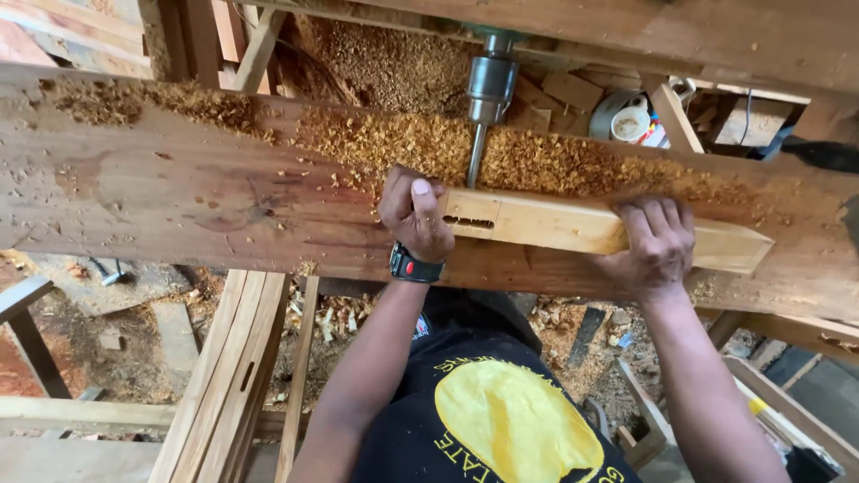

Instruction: The person uses a drill press to drill a series of holes into a rectangular wooden block. They hold the block with both hands, aligning it under the drill bit, and move it along the length of the block to create a row of holes.

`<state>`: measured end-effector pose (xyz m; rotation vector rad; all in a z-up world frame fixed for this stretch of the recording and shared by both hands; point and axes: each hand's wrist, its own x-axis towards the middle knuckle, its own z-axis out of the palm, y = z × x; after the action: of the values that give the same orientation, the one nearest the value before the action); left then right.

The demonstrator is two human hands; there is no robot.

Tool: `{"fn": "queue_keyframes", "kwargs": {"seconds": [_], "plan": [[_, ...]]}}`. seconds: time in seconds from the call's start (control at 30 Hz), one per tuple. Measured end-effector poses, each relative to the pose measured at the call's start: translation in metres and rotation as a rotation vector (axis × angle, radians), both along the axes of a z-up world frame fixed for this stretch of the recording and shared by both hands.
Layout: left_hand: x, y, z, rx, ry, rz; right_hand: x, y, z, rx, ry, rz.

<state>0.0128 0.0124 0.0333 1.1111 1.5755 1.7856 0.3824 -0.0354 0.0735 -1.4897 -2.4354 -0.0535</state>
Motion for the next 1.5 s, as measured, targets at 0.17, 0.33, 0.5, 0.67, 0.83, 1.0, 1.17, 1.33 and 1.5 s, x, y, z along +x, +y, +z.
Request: {"fn": "queue_keyframes", "kwargs": {"seconds": [0.17, 0.33, 0.5, 0.67, 0.83, 1.0, 1.17, 1.33, 1.5], "plan": [[-0.006, -0.003, 0.0, 0.014, -0.012, -0.043, -0.001, -0.013, -0.006, -0.018, 0.05, -0.01], [-0.006, 0.009, 0.002, 0.005, -0.012, -0.052, -0.001, -0.008, -0.005, -0.062, 0.076, -0.029], [-0.009, 0.0, -0.013, 0.014, -0.009, -0.085, 0.0, -0.017, -0.008, -0.047, 0.058, -0.04], [-0.009, -0.019, -0.048, 0.007, -0.006, -0.056, 0.003, -0.038, -0.023, -0.076, 0.064, -0.062], [-0.01, 0.004, -0.013, -0.009, -0.007, -0.047, -0.007, -0.028, -0.008, -0.083, 0.056, -0.073], [-0.013, 0.007, 0.003, -0.003, -0.003, -0.071, -0.013, -0.024, -0.001, -0.056, 0.067, -0.064], [-0.023, 0.008, 0.002, -0.007, 0.037, -0.058, -0.022, -0.013, -0.005, -0.03, 0.028, -0.06], [-0.026, 0.004, -0.004, 0.01, 0.043, -0.047, -0.02, -0.017, -0.009, -0.018, 0.023, -0.05], [-0.041, -0.016, 0.0, -0.049, 0.062, -0.048, -0.036, -0.016, 0.002, -0.038, 0.085, -0.017]]}}
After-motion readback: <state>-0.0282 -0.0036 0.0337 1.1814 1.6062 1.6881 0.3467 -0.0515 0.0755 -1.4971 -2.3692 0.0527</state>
